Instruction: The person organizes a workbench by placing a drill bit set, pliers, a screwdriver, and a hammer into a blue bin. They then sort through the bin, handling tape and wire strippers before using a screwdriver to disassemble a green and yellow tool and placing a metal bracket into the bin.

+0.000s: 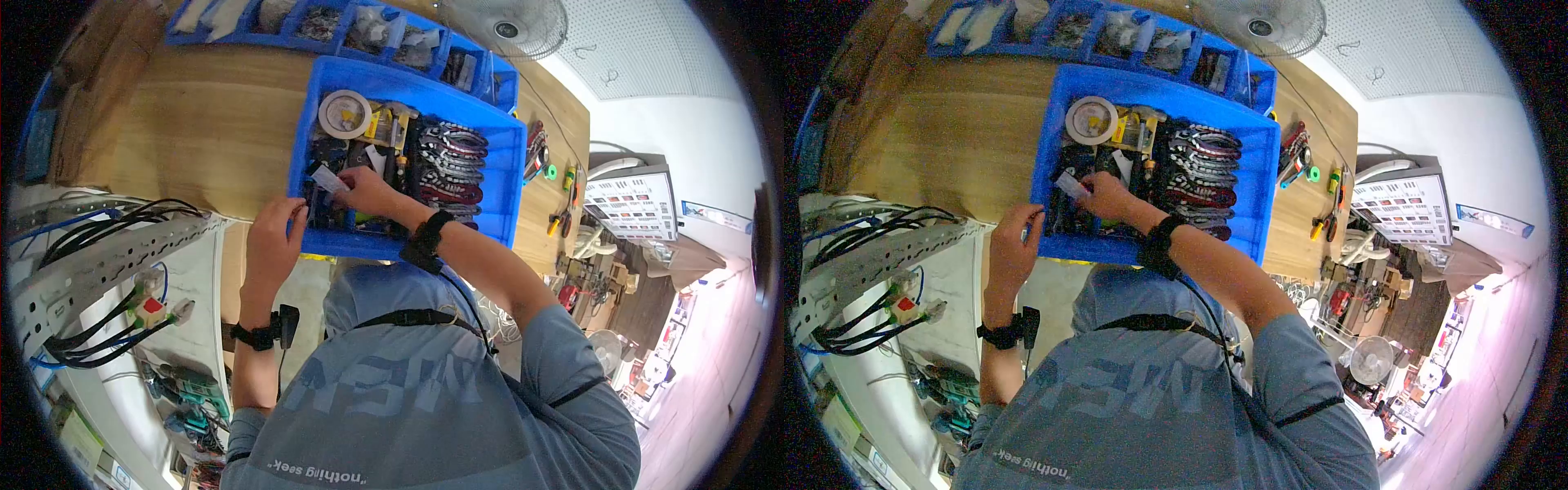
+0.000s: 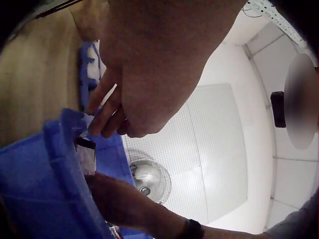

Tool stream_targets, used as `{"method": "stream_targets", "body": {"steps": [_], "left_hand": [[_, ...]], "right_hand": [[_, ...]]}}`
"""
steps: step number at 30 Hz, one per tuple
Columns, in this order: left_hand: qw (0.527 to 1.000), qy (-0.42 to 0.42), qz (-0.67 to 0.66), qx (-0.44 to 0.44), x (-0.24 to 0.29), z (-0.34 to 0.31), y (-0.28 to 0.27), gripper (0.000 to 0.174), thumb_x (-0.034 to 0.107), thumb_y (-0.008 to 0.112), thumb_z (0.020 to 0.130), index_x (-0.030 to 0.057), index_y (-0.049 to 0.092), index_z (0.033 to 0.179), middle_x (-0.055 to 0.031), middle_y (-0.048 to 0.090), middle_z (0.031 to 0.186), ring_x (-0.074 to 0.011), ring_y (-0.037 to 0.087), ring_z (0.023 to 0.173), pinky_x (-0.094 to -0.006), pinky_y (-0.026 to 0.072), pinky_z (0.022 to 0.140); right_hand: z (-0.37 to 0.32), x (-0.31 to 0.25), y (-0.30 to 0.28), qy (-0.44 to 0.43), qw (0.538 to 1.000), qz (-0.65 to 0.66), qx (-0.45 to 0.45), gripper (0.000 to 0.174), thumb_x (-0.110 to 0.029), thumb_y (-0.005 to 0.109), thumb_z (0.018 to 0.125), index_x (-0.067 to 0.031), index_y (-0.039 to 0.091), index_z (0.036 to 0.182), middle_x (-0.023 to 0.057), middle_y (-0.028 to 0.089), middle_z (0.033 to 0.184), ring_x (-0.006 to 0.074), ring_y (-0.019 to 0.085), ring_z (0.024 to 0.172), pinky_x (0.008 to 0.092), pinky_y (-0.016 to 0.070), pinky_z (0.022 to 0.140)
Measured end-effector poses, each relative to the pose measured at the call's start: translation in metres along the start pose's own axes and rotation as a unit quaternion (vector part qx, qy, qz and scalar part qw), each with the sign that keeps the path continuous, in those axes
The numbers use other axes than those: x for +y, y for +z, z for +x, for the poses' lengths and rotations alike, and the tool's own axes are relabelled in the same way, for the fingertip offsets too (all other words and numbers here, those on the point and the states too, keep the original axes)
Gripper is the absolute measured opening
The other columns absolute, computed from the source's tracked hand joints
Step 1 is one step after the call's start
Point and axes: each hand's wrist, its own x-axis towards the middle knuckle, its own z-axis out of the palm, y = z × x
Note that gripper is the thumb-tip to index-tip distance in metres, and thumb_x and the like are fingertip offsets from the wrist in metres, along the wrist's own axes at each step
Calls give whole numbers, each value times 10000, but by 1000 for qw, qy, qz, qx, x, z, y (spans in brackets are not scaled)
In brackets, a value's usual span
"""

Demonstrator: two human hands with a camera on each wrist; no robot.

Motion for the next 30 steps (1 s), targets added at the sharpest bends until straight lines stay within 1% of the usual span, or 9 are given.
{"method": "stream_targets", "body": {"steps": [4,6,9,12,19,21,24,27,30], "left_hand": [[1000,-12,-1,0,-4,-6,-2,153,108,612,921,9,638,1034,-168,657,981,-367,627,900,-432,497,783],[1000,-11,25,3,-4,-6,-4,161,112,618,937,0,662,1045,-168,692,986,-321,678,878,-384,527,779],[1000,-17,22,12,-1,-6,-5,166,117,623,936,-3,665,1042,-177,694,992,-313,682,893,-380,530,780],[999,-11,31,17,1,-5,-3,172,120,625,937,-6,663,1048,-179,693,1003,-316,683,893,-378,532,779],[1000,-29,11,4,5,-1,-1,177,121,628,937,-11,660,1050,-175,691,1010,-306,682,871,-376,534,765],[1000,-21,21,1,4,-1,0,177,123,626,939,-11,658,1050,-173,689,999,-294,682,858,-375,535,748],[999,-20,28,-8,4,2,-1,177,125,617,945,-10,655,1052,-173,687,994,-300,679,851,-378,532,750],[999,-7,31,-7,2,6,2,173,127,608,949,-5,651,1053,-174,681,995,-309,673,850,-381,525,754],[999,-4,25,-20,6,10,1,169,127,605,949,-1,646,1052,-172,676,998,-319,668,859,-384,520,760]], "right_hand": [[1,1,-7,-41,994,-100,31,292,-191,707,822,41,680,997,175,705,842,199,669,752,364,520,716],[1,-5,-16,17,997,-69,5,376,-223,739,775,37,689,1042,270,686,998,395,670,952,434,528,850],[12,17,-10,21,1000,9,-2,382,-216,732,772,50,682,1042,278,677,1016,418,654,980,451,519,877],[30,50,9,18,1000,-18,-3,376,-207,727,766,50,681,1036,281,677,1009,426,649,981,467,512,887],[9,7,-25,19,998,-49,-18,351,-196,715,773,38,688,1033,264,690,988,408,659,977,463,515,885],[-1,-12,-44,41,997,-36,-54,326,-78,694,808,84,651,1088,178,722,938,191,706,809,328,545,754],[-6,2,-58,-25,998,-52,-26,345,-77,684,810,83,644,1113,173,722,949,194,708,785,323,550,731],[-15,6,-67,-44,998,-43,-28,330,-84,671,824,78,647,1110,161,723,938,194,702,769,321,550,728],[-20,1,-67,1,998,-25,-54,314,-96,671,835,63,655,1105,162,723,937,199,698,809,321,546,756]]}}
